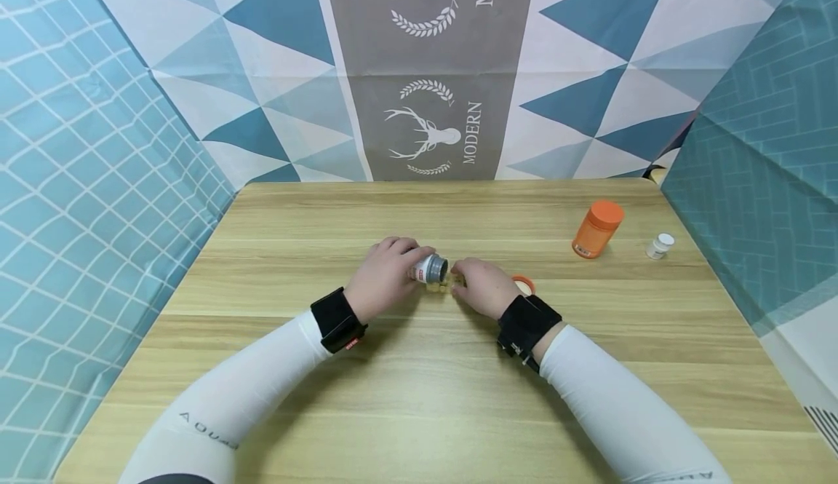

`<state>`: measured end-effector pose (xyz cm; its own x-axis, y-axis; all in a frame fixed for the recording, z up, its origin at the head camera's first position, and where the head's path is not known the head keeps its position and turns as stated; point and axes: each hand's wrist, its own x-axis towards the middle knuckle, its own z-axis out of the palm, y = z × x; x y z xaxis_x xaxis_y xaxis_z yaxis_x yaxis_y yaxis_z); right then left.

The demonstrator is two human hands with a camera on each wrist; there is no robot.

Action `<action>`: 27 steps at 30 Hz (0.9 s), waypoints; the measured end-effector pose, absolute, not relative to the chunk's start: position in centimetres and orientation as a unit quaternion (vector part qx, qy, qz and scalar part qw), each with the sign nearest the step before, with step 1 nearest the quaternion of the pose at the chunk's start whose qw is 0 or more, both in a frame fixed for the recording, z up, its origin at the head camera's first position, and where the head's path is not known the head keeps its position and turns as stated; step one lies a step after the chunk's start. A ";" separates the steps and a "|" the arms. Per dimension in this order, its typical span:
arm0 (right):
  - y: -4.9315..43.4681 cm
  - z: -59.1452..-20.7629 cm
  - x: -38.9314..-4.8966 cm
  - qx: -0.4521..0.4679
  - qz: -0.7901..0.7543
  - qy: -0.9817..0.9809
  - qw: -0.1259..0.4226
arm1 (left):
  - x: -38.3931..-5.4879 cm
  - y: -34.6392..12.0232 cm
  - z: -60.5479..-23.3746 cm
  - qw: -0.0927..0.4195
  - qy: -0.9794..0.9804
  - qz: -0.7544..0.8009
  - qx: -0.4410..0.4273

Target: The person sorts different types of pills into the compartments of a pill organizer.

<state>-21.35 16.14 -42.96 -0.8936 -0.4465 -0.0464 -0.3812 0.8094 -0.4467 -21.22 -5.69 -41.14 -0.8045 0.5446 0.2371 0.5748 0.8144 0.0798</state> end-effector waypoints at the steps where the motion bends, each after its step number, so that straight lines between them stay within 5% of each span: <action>1: 16.2 -43.0 -21.4 -0.221 -0.219 0.948 0.073 | -21.1 -5.8 -41.3 0.106 -0.946 -0.090 -0.292; 11: 18.4 -41.9 -21.2 -0.209 -0.301 0.929 0.057 | -18.8 -6.7 -41.4 0.112 -0.926 -0.219 -0.285; 20: 22.9 -40.7 -20.5 -0.180 -0.222 0.957 0.052 | -16.6 -6.1 -40.8 -0.013 -0.909 -0.348 -0.228; 27: 23.6 -41.9 -19.3 -0.205 -0.144 0.965 0.074 | -16.1 -5.2 -41.7 -0.064 -0.900 -0.375 -0.213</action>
